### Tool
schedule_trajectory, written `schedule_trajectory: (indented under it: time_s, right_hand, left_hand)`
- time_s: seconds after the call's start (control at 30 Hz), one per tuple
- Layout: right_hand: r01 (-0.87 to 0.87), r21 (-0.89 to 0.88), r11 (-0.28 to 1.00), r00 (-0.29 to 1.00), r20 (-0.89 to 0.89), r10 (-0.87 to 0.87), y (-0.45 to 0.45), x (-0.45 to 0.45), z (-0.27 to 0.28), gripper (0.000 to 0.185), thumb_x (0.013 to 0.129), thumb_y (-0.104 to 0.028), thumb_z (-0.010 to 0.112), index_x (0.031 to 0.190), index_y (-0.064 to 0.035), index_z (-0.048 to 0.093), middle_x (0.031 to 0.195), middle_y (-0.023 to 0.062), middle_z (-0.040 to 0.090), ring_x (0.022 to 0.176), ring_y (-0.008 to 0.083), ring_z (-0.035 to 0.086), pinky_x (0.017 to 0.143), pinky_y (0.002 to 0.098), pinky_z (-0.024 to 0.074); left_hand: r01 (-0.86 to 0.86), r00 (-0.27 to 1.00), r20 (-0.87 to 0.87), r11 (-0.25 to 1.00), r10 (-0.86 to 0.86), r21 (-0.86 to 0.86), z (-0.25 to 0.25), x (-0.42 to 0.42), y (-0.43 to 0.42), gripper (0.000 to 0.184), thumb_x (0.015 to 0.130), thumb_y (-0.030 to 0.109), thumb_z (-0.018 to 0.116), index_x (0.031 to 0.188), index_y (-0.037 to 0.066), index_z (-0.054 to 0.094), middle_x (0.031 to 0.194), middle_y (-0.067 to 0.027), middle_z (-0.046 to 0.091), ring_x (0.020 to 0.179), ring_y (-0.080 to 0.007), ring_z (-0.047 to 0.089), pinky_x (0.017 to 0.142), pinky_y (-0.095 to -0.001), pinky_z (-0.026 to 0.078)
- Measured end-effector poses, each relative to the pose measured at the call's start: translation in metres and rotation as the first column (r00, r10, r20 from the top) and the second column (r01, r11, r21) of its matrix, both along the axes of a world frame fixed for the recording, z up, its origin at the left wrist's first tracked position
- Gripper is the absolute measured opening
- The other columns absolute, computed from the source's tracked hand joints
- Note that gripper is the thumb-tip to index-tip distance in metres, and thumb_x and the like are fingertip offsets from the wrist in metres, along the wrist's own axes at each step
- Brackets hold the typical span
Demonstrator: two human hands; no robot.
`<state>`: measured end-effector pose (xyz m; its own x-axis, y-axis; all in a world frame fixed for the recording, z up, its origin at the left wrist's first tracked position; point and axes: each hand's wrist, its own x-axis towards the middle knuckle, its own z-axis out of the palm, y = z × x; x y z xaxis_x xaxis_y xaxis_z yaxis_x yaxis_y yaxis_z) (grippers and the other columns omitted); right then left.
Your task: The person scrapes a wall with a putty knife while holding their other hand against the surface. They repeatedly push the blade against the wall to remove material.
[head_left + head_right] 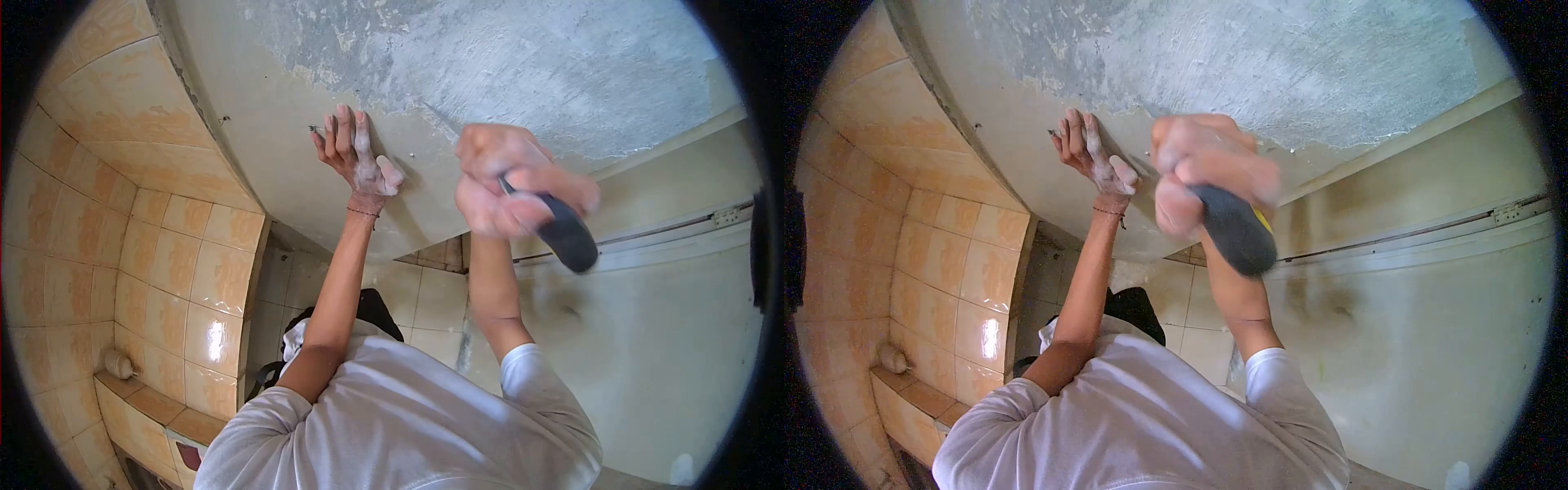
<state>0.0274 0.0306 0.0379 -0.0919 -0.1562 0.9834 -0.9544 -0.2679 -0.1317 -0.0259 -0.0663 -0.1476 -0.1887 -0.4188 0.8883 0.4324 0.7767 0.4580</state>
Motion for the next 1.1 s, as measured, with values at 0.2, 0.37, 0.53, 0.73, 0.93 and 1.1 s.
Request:
schedule_trajectory:
  time_s: [0.2,0.37,0.53,0.73,0.93,1.1]
  right_hand:
    - [-0.047,-0.058,0.997,0.996,0.074,0.052,-0.002,0.000,-0.007,0.030,0.102,-0.042,0.051,0.106,-0.0152,0.039,0.056,0.0064,0.044,0.038,0.0087,0.027,0.033,0.0265,0.0242]
    - [-0.173,-0.127,0.977,0.984,0.017,0.177,-0.003,0.016,-0.006,0.031,0.102,-0.040,0.052,0.106,-0.0128,0.036,0.055,0.0062,0.043,0.037,0.0088,0.028,0.033,0.0280,0.0258]
    - [0.007,0.101,0.995,0.996,0.083,-0.015,0.000,-0.004,-0.005,0.030,0.101,-0.035,0.057,0.104,-0.0084,0.042,0.059,0.0103,0.049,0.039,0.0111,0.031,0.035,0.0291,0.0268]
    - [-0.268,-0.091,0.959,0.963,-0.057,0.264,-0.004,0.015,-0.001,0.024,0.091,-0.005,0.068,0.104,-0.0059,0.048,0.061,0.0110,0.049,0.044,0.0113,0.034,0.039,0.0273,0.0265]
    - [-0.096,-0.046,0.994,0.995,-0.043,0.094,-0.005,0.017,0.003,0.023,0.101,-0.029,0.057,0.103,-0.0107,0.042,0.057,0.0064,0.046,0.039,0.0097,0.028,0.034,0.0266,0.0225]
    - [0.133,0.088,0.987,0.987,0.074,-0.139,0.007,0.004,-0.007,0.030,0.103,-0.048,0.047,0.106,-0.0188,0.041,0.057,0.0066,0.046,0.040,0.0095,0.028,0.035,0.0262,0.0247]
  left_hand:
    - [-0.026,0.999,0.038,0.999,0.027,-0.023,-0.001,0.002,0.000,0.070,0.093,0.044,0.032,0.149,0.003,0.040,0.154,-0.0194,0.037,0.145,-0.0366,0.027,0.119,-0.0561,0.010]
    - [-0.010,1.000,0.000,1.000,0.010,0.006,0.000,0.000,0.001,0.070,0.083,0.034,0.037,0.146,0.005,0.045,0.154,-0.0160,0.038,0.147,-0.0331,0.024,0.120,-0.0550,0.007]
    - [0.010,1.000,0.002,1.000,-0.010,0.014,0.003,0.002,0.003,0.069,0.087,0.038,0.035,0.146,0.005,0.046,0.154,-0.0155,0.038,0.147,-0.0328,0.024,0.120,-0.0547,0.008]
    - [-0.009,1.000,-0.006,1.000,0.009,0.000,0.003,0.001,0.002,0.068,0.089,0.040,0.034,0.146,0.005,0.045,0.155,-0.0150,0.038,0.147,-0.0321,0.024,0.120,-0.0550,0.008]
    - [-0.004,1.000,0.001,1.000,0.004,-0.002,0.004,0.002,0.001,0.068,0.088,0.039,0.035,0.147,0.005,0.044,0.154,-0.0148,0.038,0.147,-0.0315,0.023,0.120,-0.0551,0.007]
    - [0.004,1.000,0.019,1.000,-0.004,0.010,0.002,0.002,0.001,0.069,0.087,0.039,0.036,0.148,0.006,0.043,0.155,-0.0148,0.038,0.147,-0.0315,0.023,0.120,-0.0549,0.007]
